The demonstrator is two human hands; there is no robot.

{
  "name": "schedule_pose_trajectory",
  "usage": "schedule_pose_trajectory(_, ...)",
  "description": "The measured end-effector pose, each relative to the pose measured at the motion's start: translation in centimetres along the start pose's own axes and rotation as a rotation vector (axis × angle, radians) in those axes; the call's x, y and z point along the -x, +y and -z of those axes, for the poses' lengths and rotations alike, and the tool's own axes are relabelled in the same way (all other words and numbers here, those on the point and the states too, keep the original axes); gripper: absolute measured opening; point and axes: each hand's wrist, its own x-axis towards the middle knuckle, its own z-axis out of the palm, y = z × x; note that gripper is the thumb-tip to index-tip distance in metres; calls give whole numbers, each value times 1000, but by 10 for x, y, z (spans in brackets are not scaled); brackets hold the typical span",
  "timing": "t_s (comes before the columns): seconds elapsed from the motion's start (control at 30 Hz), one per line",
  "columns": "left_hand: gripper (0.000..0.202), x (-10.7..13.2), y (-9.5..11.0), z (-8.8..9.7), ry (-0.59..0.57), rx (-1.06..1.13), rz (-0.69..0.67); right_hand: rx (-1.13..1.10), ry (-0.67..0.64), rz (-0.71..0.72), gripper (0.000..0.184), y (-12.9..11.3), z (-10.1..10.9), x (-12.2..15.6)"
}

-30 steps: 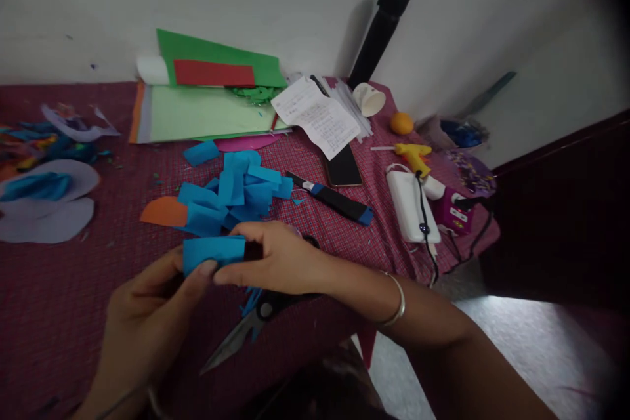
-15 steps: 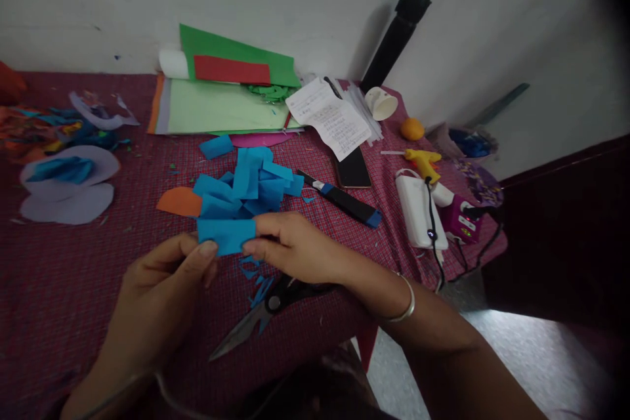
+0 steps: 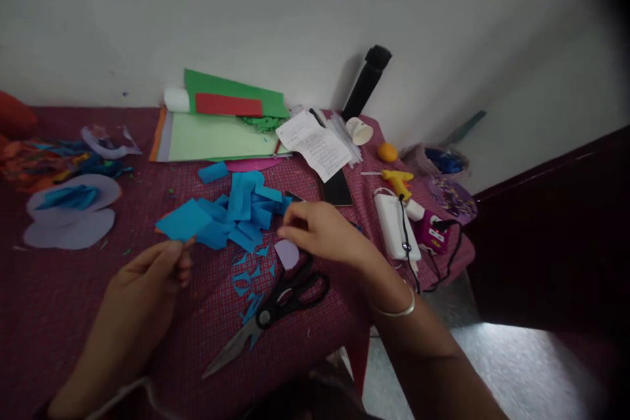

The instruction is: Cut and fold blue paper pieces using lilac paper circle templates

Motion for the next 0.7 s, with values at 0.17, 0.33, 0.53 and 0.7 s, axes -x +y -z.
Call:
schedule_pose_trajectory(0.17,17,6,8,-2,-5,246,156,273,-155,-23,22,12,-7,10)
schedule_pose_trajectory(0.33,26,12,-9,-1,-167,157,99,63,-134,10,14,12,-12,14)
schedule_pose_trajectory(0.53,29,16,-20,-13,-347,151,44,-357,-75,-98,18,-16,-16,5)
schedule_pose_trajectory(0.7,21,16,-12,-20,-271,193,15,-586,-18,-105,19,-34,-38,-8)
